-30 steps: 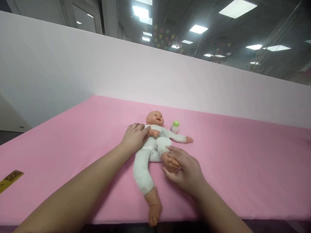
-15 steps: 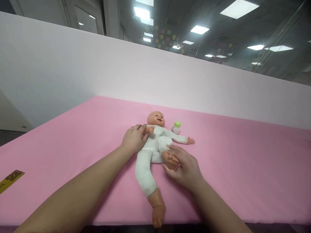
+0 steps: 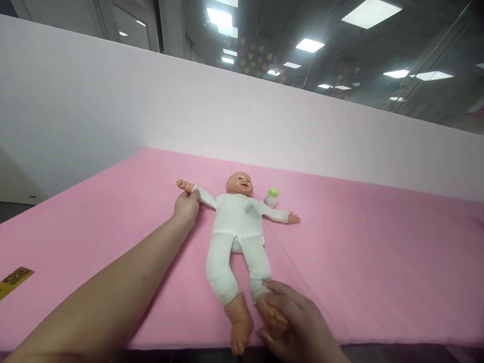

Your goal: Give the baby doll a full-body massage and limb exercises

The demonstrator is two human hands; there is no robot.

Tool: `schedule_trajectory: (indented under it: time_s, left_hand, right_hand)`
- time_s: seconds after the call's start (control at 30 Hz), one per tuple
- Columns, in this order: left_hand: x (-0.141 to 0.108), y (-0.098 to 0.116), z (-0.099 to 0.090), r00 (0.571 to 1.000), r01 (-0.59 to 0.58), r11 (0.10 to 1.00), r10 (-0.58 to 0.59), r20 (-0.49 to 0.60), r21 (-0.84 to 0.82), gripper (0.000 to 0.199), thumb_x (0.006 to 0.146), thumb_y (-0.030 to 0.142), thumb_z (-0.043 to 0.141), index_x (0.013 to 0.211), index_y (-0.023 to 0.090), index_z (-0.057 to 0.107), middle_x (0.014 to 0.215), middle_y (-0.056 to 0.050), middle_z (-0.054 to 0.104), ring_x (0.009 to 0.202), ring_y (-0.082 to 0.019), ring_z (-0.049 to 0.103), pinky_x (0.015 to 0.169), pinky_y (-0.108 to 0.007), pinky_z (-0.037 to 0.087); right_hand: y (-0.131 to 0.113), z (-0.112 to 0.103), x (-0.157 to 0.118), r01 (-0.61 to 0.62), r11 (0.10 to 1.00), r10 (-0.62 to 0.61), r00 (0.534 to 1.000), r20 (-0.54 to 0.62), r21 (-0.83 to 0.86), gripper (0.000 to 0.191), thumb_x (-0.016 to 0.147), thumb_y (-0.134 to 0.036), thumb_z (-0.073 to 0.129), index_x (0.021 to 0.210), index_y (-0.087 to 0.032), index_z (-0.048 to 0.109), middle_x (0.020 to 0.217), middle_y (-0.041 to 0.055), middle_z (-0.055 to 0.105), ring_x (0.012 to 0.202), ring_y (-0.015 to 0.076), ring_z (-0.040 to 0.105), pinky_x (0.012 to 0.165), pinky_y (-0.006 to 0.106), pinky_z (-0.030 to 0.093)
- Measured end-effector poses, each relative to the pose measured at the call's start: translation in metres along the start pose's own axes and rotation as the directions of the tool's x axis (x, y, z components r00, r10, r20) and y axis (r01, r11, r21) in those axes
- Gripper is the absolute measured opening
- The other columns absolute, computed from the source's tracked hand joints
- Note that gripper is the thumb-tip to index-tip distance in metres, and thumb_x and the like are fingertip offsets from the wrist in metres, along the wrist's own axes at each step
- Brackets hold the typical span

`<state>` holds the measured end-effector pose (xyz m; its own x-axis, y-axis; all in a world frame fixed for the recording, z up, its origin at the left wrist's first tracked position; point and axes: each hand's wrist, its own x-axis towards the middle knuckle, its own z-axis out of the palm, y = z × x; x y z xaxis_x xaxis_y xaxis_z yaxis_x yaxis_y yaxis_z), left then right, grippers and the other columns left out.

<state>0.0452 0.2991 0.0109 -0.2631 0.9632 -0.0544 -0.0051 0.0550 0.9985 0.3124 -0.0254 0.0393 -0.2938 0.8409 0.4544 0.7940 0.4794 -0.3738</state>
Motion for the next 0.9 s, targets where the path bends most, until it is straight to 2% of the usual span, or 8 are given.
schedule_trajectory:
  time_s: [0.13,0.3,0.37,0.43,0.5,0.57,0.73,0.9]
  left_hand:
    - [0.001,-0.001,-0.002,1.0,0.025,0.997,-0.024,0.011,-0.069,0.031,0.095,0.04,0.057,0.118,0.021,0.066,0.11,-0.014,0.076,0.092,-0.03,0.076,0.075,-0.042,0.061]
    - [-0.016,0.008,0.0,0.968,-0.243,0.917,0.249,0.023,0.317,0.04,0.099,0.056,0.055,0.119,0.023,0.064,0.115,-0.013,0.075,0.097,-0.031,0.073,0.082,-0.044,0.058]
    - [-0.03,0.014,0.004,0.886,-0.454,0.769,0.442,0.139,0.449,0.04,0.099,0.054,0.057,0.122,0.023,0.065,0.122,-0.013,0.073,0.108,-0.032,0.071,0.091,-0.045,0.056]
    - [-0.044,0.018,0.011,0.742,-0.656,0.56,0.6,0.298,0.506,0.038,0.099,0.048,0.059,0.128,0.024,0.066,0.133,-0.013,0.069,0.121,-0.032,0.066,0.105,-0.045,0.051]
    - [-0.057,0.02,0.019,0.589,-0.787,0.344,0.668,0.455,0.512,0.039,0.1,0.042,0.059,0.134,0.025,0.067,0.139,-0.012,0.067,0.131,-0.032,0.06,0.116,-0.046,0.043]
    - [-0.064,0.021,0.025,0.5,-0.837,0.198,0.656,0.565,0.51,0.041,0.101,0.037,0.057,0.14,0.025,0.065,0.142,-0.011,0.066,0.135,-0.032,0.057,0.12,-0.049,0.039]
    - [-0.067,0.02,0.025,0.479,-0.837,0.084,0.588,0.651,0.54,0.046,0.104,0.032,0.052,0.149,0.026,0.06,0.148,-0.012,0.063,0.143,-0.035,0.051,0.118,-0.053,0.04]
    - [-0.061,0.018,0.02,0.489,-0.844,0.114,0.563,0.667,0.523,0.048,0.106,0.034,0.048,0.153,0.025,0.056,0.154,-0.011,0.059,0.148,-0.033,0.047,0.118,-0.052,0.041]
  right_hand:
    - [0.001,0.007,-0.013,-0.02,0.999,0.02,1.0,0.018,-0.039,0.051,0.062,-0.013,0.079,0.113,-0.018,0.075,0.125,0.0167,0.077,0.107,0.03,0.08,0.089,0.03,0.067]
    - [-0.002,-0.002,-0.003,-0.022,1.0,0.022,0.999,-0.039,-0.003,0.044,0.073,-0.016,0.077,0.116,-0.021,0.072,0.129,0.0148,0.076,0.114,0.0284,0.077,0.093,0.029,0.066]
    - [-0.003,-0.008,0.007,-0.002,1.0,0.004,0.994,-0.113,0.015,0.038,0.081,-0.019,0.073,0.119,-0.022,0.069,0.133,0.0155,0.074,0.116,0.0278,0.076,0.094,0.031,0.066]
    - [-0.003,-0.014,0.019,0.018,1.0,-0.016,0.983,-0.181,0.01,0.036,0.086,-0.022,0.071,0.122,-0.022,0.067,0.135,0.0162,0.073,0.118,0.0282,0.076,0.095,0.034,0.066]
    - [-0.002,-0.021,0.034,0.032,0.999,-0.033,0.978,-0.206,-0.008,0.035,0.087,-0.024,0.071,0.122,-0.023,0.066,0.132,0.0154,0.074,0.119,0.0293,0.075,0.097,0.037,0.065]
    - [-0.001,-0.027,0.05,0.043,0.999,-0.046,0.98,-0.196,-0.021,0.034,0.088,-0.025,0.072,0.122,-0.024,0.066,0.13,0.014,0.075,0.12,0.0299,0.075,0.098,0.039,0.065]
    - [0.012,-0.029,0.088,0.016,1.0,-0.017,0.988,-0.155,-0.004,0.036,0.09,-0.029,0.072,0.125,-0.024,0.065,0.137,0.0145,0.071,0.131,0.0314,0.068,0.102,0.044,0.063]
    - [0.031,-0.008,0.111,-0.107,0.993,0.113,0.982,-0.151,0.047,0.035,0.088,-0.03,0.073,0.121,-0.022,0.063,0.136,0.015,0.07,0.13,0.0336,0.067,0.102,0.05,0.061]
